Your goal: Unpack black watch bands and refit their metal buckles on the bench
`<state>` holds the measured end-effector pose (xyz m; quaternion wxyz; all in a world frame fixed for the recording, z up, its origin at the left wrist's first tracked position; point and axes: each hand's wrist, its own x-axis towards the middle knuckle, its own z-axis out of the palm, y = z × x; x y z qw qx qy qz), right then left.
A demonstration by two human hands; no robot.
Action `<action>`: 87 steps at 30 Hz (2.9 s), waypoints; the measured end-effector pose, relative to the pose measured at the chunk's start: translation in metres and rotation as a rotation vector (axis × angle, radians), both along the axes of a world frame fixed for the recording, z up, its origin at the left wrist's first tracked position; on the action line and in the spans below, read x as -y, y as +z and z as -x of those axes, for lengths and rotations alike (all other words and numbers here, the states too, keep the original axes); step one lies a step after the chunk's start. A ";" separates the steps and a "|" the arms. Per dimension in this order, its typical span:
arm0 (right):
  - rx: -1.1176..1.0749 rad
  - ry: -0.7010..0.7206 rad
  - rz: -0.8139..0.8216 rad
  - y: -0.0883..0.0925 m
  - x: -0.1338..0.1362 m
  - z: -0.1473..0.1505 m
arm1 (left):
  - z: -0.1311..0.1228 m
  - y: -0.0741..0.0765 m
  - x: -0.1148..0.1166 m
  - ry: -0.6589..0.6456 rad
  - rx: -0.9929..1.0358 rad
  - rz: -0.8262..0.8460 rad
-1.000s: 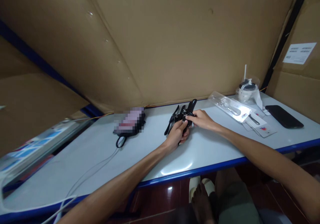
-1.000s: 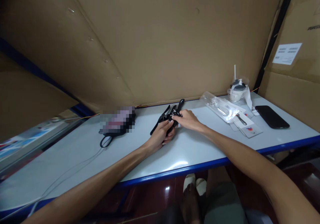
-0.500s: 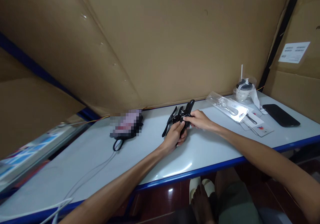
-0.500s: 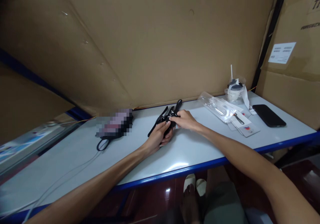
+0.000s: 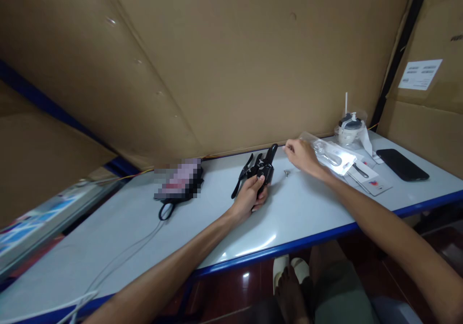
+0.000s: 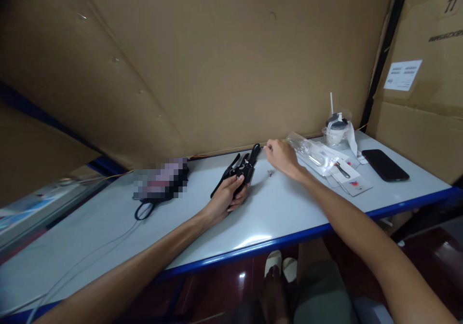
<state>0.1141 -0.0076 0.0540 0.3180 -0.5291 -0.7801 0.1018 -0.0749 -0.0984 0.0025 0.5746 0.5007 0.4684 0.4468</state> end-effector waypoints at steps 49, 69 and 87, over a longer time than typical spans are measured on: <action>0.219 0.354 -0.120 -0.005 0.041 0.030 | 0.005 0.006 -0.009 -0.128 -0.068 0.118; 0.052 0.335 0.083 -0.008 0.037 0.034 | 0.011 0.023 -0.005 -0.251 0.000 0.202; 0.276 0.200 0.022 -0.007 0.039 0.033 | 0.018 0.014 -0.011 -0.228 0.080 0.232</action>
